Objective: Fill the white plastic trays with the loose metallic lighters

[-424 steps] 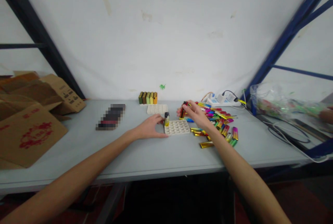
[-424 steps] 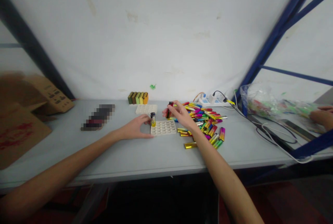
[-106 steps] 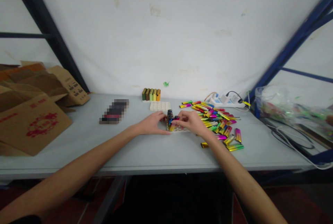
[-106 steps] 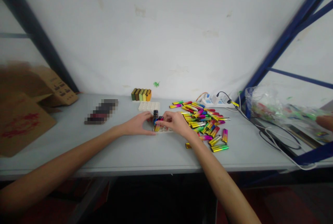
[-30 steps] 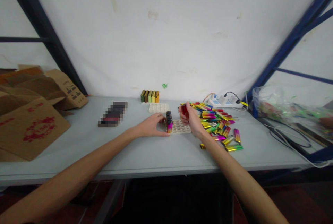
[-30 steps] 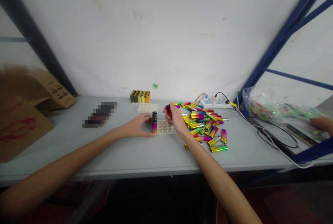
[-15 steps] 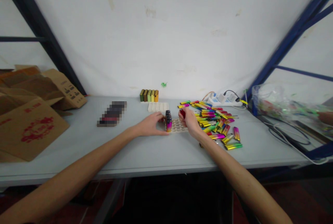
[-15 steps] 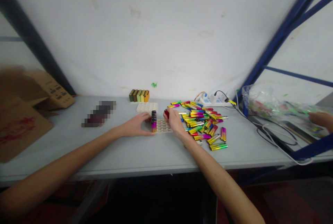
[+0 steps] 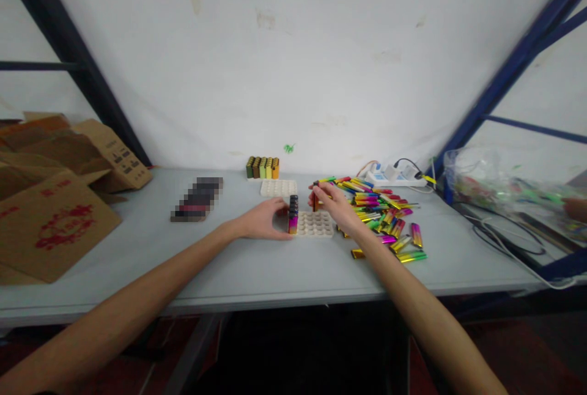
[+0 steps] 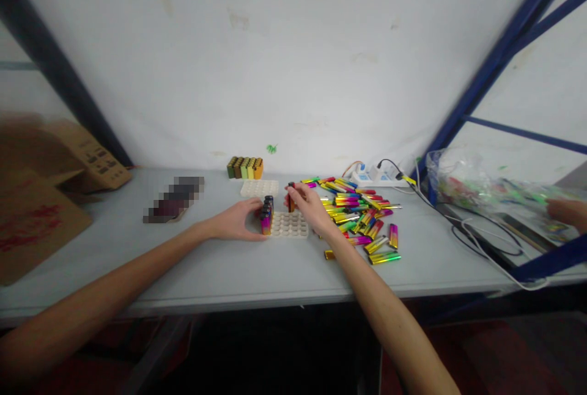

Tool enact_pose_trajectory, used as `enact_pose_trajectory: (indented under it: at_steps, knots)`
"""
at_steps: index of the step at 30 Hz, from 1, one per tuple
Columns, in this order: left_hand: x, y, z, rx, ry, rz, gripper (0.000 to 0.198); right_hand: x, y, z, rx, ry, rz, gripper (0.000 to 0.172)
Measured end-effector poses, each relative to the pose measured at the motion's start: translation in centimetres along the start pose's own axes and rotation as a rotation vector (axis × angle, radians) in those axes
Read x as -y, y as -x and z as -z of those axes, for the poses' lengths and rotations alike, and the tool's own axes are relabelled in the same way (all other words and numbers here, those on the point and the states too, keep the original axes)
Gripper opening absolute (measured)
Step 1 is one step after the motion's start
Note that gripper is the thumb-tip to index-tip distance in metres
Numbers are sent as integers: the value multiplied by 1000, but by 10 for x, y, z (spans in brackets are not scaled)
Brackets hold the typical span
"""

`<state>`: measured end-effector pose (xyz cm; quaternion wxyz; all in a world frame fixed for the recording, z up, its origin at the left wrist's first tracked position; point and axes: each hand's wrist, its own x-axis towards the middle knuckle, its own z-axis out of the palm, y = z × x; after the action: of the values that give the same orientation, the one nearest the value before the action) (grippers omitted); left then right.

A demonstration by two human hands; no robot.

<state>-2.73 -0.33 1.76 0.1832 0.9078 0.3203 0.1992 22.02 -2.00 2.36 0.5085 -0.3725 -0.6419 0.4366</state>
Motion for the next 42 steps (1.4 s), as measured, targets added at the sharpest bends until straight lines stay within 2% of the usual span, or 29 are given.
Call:
enact_pose_trajectory:
  at_steps: [6,12,20,27,30,35,38,42]
  knots:
    - [-3,1,3,14,46,-29,56,-10,2,1,-29,208,23,39]
    - [-1,0,2,14,24,-22,57,-18,0,-7,-38,312,88,37]
    - [-2,1,2,19,-20,-3,61,-20,-3,-9,63,390,214,26]
    - [-3,1,3,13,8,-10,56,-18,-2,0,188,406,223,21]
    - [-2,0,2,9,1,-4,57,-15,1,0,193,366,221,21]
    - [-1,0,2,15,-6,-9,59,-18,2,-3,153,468,262,17]
    - [-1,0,2,17,-12,-10,58,-21,1,-5,156,452,241,16]
    - [0,0,2,18,13,-19,59,-16,0,-3,179,620,249,12]
